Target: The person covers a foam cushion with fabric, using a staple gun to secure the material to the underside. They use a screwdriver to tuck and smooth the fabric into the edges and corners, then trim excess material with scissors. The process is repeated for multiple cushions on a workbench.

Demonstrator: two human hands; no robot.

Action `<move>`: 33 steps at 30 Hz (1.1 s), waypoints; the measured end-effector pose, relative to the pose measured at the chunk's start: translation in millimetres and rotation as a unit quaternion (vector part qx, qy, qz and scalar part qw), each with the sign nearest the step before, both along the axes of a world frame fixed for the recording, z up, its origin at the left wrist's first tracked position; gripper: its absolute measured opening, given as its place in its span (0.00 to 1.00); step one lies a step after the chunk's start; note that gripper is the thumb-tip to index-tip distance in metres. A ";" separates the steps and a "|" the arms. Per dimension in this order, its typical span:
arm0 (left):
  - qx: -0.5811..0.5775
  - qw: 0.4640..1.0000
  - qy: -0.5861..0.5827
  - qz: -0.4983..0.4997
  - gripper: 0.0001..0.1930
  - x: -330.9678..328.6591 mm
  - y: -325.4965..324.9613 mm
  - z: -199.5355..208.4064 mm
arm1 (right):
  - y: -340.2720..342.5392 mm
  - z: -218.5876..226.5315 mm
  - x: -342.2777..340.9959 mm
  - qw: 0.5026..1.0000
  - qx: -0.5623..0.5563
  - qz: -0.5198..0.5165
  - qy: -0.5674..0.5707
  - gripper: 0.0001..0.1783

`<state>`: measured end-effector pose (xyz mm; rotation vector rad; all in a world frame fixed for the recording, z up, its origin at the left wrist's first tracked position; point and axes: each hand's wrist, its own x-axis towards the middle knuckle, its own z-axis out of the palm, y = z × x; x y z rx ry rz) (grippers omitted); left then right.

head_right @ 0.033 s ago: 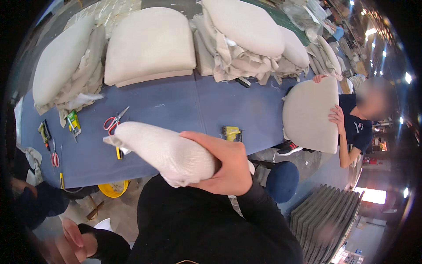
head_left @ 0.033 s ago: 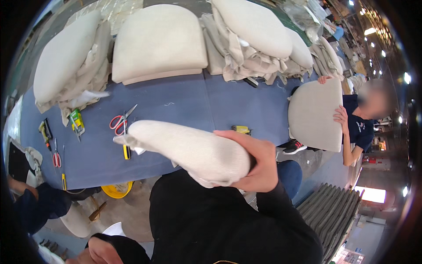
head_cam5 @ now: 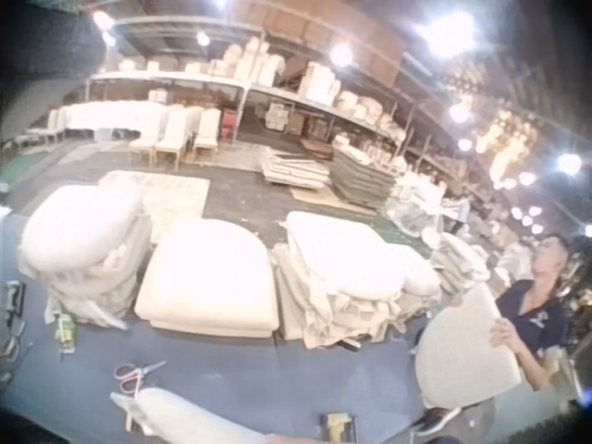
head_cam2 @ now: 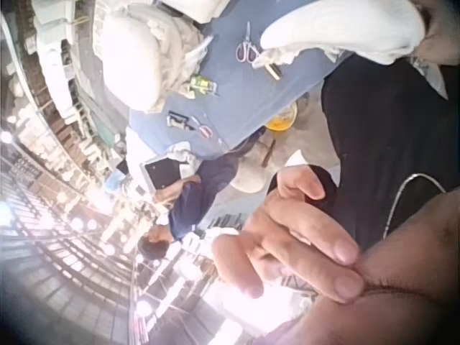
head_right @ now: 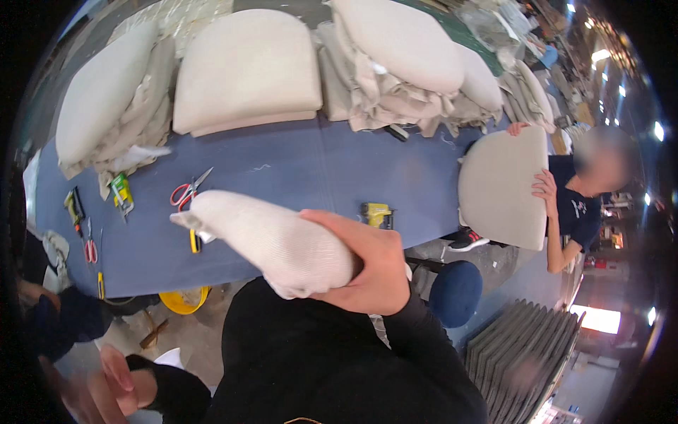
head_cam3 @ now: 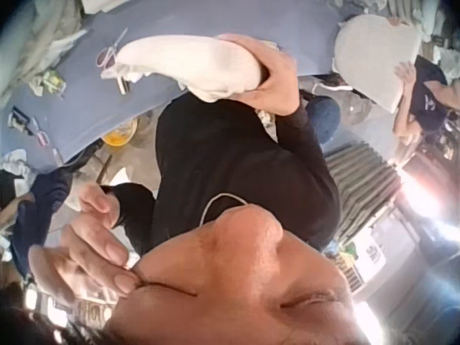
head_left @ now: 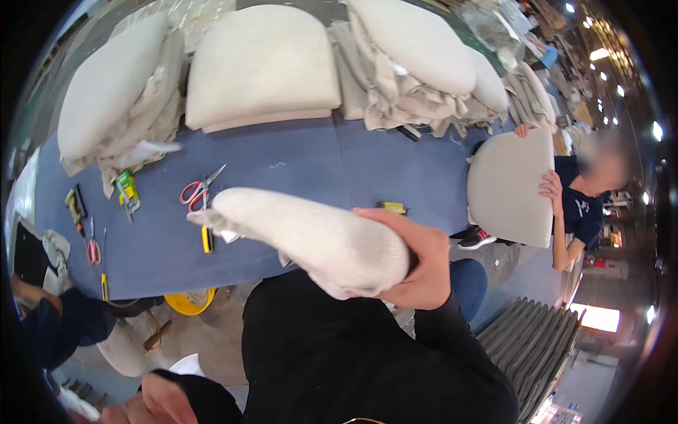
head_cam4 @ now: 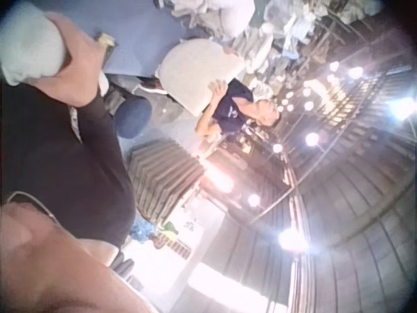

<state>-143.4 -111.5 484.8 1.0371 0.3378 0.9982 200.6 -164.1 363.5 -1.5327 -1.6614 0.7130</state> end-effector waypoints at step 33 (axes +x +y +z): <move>-0.176 0.906 0.363 0.130 0.08 -95.2 131.8 -357.0 | -14.1 -16.0 -12.5 0.972 0.063 -0.227 0.025 0.49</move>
